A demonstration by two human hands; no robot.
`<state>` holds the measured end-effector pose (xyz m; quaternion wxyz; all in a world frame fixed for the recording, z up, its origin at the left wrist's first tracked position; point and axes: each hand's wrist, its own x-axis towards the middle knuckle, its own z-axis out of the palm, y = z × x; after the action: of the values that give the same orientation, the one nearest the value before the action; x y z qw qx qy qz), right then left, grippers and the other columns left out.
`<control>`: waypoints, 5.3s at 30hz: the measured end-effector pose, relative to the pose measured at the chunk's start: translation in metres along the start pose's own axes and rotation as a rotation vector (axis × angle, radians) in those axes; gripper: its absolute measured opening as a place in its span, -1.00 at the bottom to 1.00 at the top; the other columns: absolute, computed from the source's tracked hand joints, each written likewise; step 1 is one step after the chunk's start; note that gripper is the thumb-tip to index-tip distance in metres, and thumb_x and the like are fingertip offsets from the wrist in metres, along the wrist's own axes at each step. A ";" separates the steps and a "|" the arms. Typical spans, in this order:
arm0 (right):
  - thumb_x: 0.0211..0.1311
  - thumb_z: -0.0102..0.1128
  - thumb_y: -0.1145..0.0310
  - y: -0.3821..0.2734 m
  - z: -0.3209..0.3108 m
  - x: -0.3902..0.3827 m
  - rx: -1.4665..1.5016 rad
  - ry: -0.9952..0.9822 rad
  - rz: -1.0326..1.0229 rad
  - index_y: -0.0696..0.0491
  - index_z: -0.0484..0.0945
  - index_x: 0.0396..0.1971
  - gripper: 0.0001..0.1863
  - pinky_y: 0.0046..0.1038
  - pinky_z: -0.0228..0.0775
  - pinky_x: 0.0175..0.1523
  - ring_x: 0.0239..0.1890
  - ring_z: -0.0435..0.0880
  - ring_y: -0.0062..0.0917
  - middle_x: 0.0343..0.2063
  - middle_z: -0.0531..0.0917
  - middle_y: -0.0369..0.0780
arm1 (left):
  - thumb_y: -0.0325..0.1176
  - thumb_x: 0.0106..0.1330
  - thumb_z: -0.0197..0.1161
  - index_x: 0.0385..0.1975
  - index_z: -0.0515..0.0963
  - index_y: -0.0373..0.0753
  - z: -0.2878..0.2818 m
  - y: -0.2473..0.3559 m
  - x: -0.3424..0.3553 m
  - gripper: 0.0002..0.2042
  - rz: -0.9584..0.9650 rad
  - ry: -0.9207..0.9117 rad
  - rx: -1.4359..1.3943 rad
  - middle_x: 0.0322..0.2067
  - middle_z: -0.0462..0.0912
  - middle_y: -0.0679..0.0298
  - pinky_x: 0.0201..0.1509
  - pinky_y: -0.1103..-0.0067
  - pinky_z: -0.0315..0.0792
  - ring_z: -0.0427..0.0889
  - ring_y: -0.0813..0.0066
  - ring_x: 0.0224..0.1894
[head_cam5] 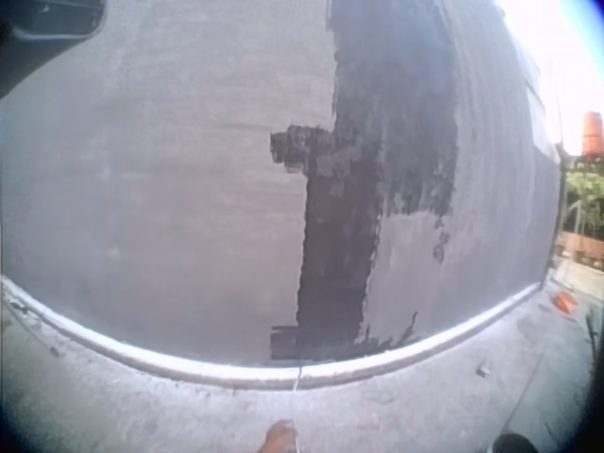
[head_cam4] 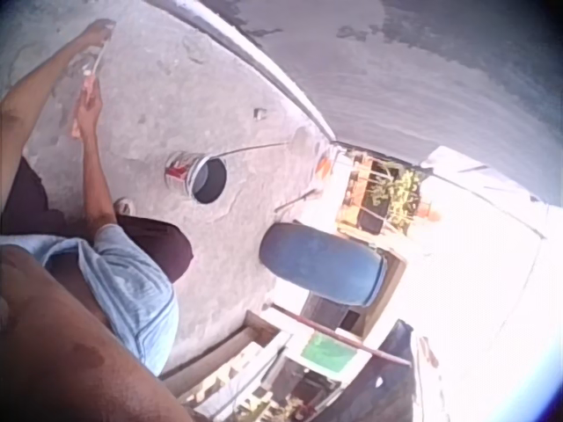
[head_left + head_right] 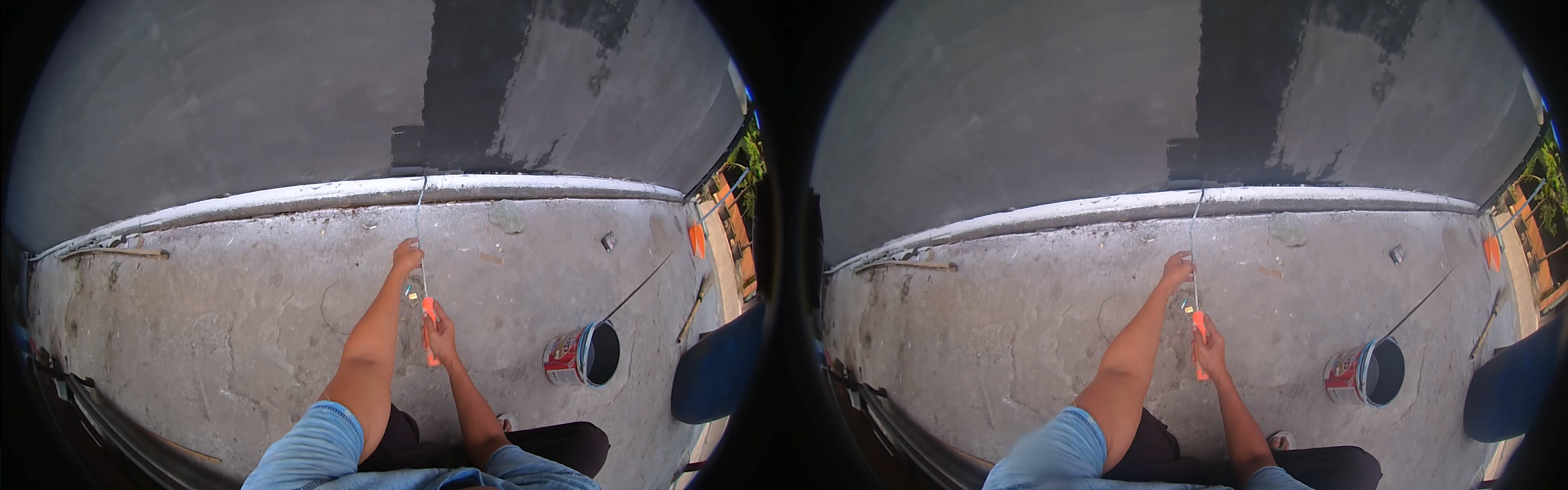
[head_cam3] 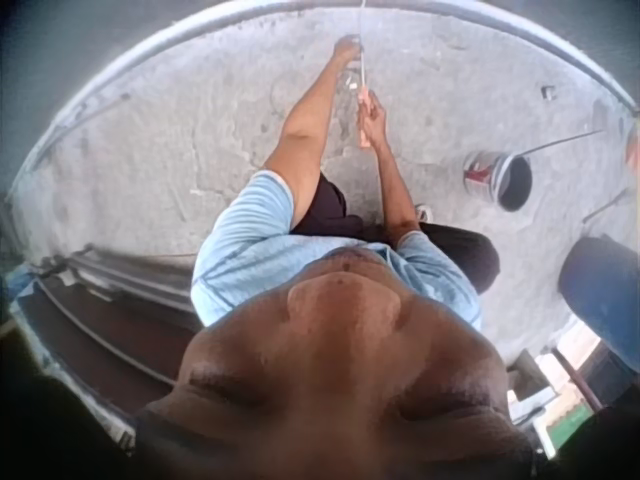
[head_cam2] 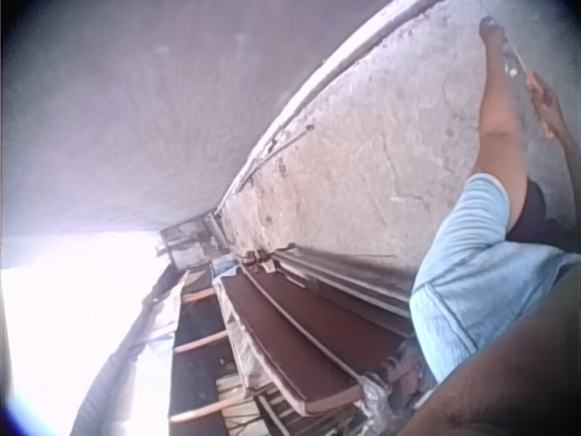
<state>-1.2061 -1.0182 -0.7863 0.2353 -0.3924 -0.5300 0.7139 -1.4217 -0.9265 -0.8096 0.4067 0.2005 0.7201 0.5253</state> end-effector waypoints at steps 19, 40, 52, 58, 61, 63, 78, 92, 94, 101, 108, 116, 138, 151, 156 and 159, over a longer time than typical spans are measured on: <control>0.45 0.06 0.42 -0.055 0.011 -0.005 0.001 0.036 -0.218 0.19 0.12 0.42 -0.39 -0.59 0.26 -0.67 -0.75 0.36 -0.73 -0.66 0.47 -0.35 | -0.38 0.28 0.32 -0.04 0.48 -0.24 -0.020 0.098 -0.029 -0.71 0.190 -0.126 -0.428 -0.26 0.69 0.22 -0.18 0.54 0.58 0.73 0.41 -0.29; 0.45 0.09 0.39 -0.065 0.019 0.005 0.028 0.030 -0.274 0.17 0.13 0.42 -0.38 -0.59 0.24 -0.66 -0.73 0.34 -0.75 -0.64 0.45 -0.36 | -0.22 0.28 0.38 -0.17 0.52 -0.20 -0.030 0.132 -0.029 -0.73 0.311 -0.116 -0.353 -0.34 0.67 0.31 -0.17 0.57 0.56 0.69 0.53 -0.32; 0.45 0.04 0.46 -0.028 0.020 0.003 0.010 0.012 -0.250 0.19 0.14 0.41 -0.42 -0.59 0.24 -0.67 -0.74 0.36 -0.74 -0.64 0.47 -0.36 | -0.38 0.23 0.35 -0.15 0.55 -0.26 -0.032 0.086 -0.023 -0.77 0.144 -0.031 -0.175 -0.32 0.67 0.26 -0.28 0.58 0.55 0.69 0.51 -0.32; 0.46 0.03 0.46 -0.035 0.024 0.003 0.016 0.002 -0.282 0.19 0.14 0.41 -0.42 -0.59 0.24 -0.68 -0.75 0.35 -0.74 -0.64 0.47 -0.36 | -0.40 0.24 0.32 -0.08 0.55 -0.25 -0.040 0.104 -0.028 -0.74 0.182 -0.089 -0.181 -0.28 0.68 0.25 -0.24 0.57 0.57 0.68 0.51 -0.28; 0.46 0.03 0.45 -0.059 0.029 0.008 -0.001 0.018 -0.315 0.16 0.15 0.41 -0.42 -0.60 0.24 -0.68 -0.75 0.35 -0.74 -0.65 0.46 -0.36 | -0.36 0.27 0.33 -0.07 0.55 -0.23 -0.045 0.126 -0.035 -0.73 0.260 -0.102 -0.296 -0.29 0.68 0.27 -0.23 0.58 0.56 0.66 0.54 -0.27; 0.46 0.03 0.44 -0.077 0.028 0.013 0.015 0.008 -0.337 0.15 0.15 0.41 -0.43 -0.60 0.24 -0.68 -0.75 0.35 -0.74 -0.65 0.45 -0.36 | -0.35 0.28 0.34 -0.07 0.55 -0.23 -0.045 0.145 -0.042 -0.74 0.303 -0.117 -0.326 -0.30 0.67 0.29 -0.23 0.58 0.55 0.66 0.55 -0.28; 0.46 0.06 0.33 -0.245 0.043 0.044 -0.015 -0.017 -0.624 0.14 0.18 0.41 -0.41 -0.60 0.24 -0.71 -0.77 0.39 -0.74 -0.65 0.45 -0.33 | -0.10 0.37 0.28 0.00 0.52 -0.24 -0.061 0.232 -0.096 -0.62 0.550 -0.105 -0.386 -0.20 0.63 0.23 -0.07 0.54 0.55 0.63 0.50 -0.17; 0.46 0.09 0.29 -0.203 0.033 0.049 0.056 -0.052 -0.529 0.13 0.10 0.44 -0.35 -0.62 0.27 -0.72 -0.78 0.40 -0.72 -0.64 0.48 -0.33 | -0.10 0.37 0.28 -0.03 0.54 -0.23 -0.063 0.231 -0.098 -0.65 0.564 -0.091 -0.311 -0.23 0.65 0.25 -0.07 0.55 0.54 0.64 0.53 -0.17; 0.46 0.08 0.31 -0.172 0.030 0.044 0.056 -0.025 -0.480 0.12 0.12 0.43 -0.37 -0.61 0.25 -0.70 -0.77 0.39 -0.72 -0.64 0.46 -0.34 | -0.12 0.37 0.28 -0.04 0.54 -0.23 -0.060 0.229 -0.094 -0.66 0.549 -0.101 -0.272 -0.24 0.66 0.26 -0.08 0.56 0.53 0.64 0.53 -0.16; 0.46 0.06 0.32 -0.178 0.040 0.042 0.075 -0.015 -0.521 0.13 0.12 0.43 -0.38 -0.62 0.24 -0.70 -0.77 0.38 -0.74 -0.64 0.46 -0.35 | -0.15 0.35 0.30 -0.08 0.55 -0.24 -0.057 0.225 -0.088 -0.69 0.564 -0.066 -0.273 -0.25 0.66 0.27 -0.15 0.59 0.51 0.65 0.55 -0.20; 0.47 0.06 0.29 -0.259 0.037 0.055 0.028 -0.040 -0.640 0.15 0.15 0.41 -0.39 -0.63 0.24 -0.71 -0.77 0.38 -0.75 -0.68 0.43 -0.36 | -0.15 0.36 0.29 -0.10 0.56 -0.24 -0.061 0.226 -0.092 -0.70 0.552 -0.051 -0.305 -0.27 0.65 0.29 -0.16 0.59 0.51 0.64 0.54 -0.21; 0.45 0.08 0.33 -0.142 0.015 0.048 0.050 0.004 -0.457 0.17 0.14 0.41 -0.38 -0.60 0.24 -0.69 -0.77 0.37 -0.73 -0.67 0.44 -0.35 | -0.10 0.35 0.29 -0.07 0.57 -0.25 -0.053 0.205 -0.072 -0.65 0.465 -0.089 -0.174 -0.24 0.67 0.26 -0.13 0.58 0.51 0.66 0.51 -0.18; 0.44 0.08 0.38 -0.172 0.015 0.064 0.042 -0.010 -0.516 0.13 0.14 0.43 -0.38 -0.61 0.25 -0.70 -0.75 0.38 -0.74 -0.63 0.46 -0.35 | -0.05 0.38 0.25 -0.11 0.57 -0.28 -0.040 0.173 -0.053 -0.63 0.394 -0.013 -0.161 -0.31 0.71 0.22 -0.27 0.61 0.53 0.68 0.55 -0.29; 0.46 0.10 0.26 -0.334 0.046 0.076 0.011 -0.038 -0.771 0.15 0.15 0.41 -0.37 -0.64 0.22 -0.71 -0.78 0.37 -0.77 -0.67 0.45 -0.35 | -0.07 0.40 0.24 -0.02 0.51 -0.29 -0.049 0.195 -0.060 -0.61 0.437 -0.068 -0.255 -0.21 0.66 0.21 -0.11 0.55 0.55 0.64 0.50 -0.16; 0.46 0.10 0.27 -0.335 0.050 0.054 0.029 -0.070 -0.795 0.14 0.18 0.40 -0.39 -0.63 0.24 -0.71 -0.79 0.38 -0.76 -0.67 0.46 -0.35 | -0.10 0.40 0.24 -0.07 0.51 -0.25 -0.062 0.205 -0.068 -0.67 0.460 -0.032 -0.292 -0.22 0.67 0.23 -0.09 0.54 0.54 0.65 0.47 -0.15; 0.46 0.09 0.29 -0.315 0.057 0.049 0.002 -0.043 -0.818 0.14 0.17 0.40 -0.39 -0.63 0.27 -0.71 -0.78 0.39 -0.76 -0.66 0.46 -0.35 | -0.13 0.41 0.23 -0.12 0.51 -0.23 -0.068 0.220 -0.080 -0.71 0.521 -0.015 -0.352 -0.24 0.67 0.23 -0.10 0.55 0.54 0.66 0.49 -0.17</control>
<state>-1.3054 -0.9111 -0.4976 0.4889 -0.1340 -0.6464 0.5703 -1.4589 -0.9435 -0.5696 0.2921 0.3087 0.5394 0.7269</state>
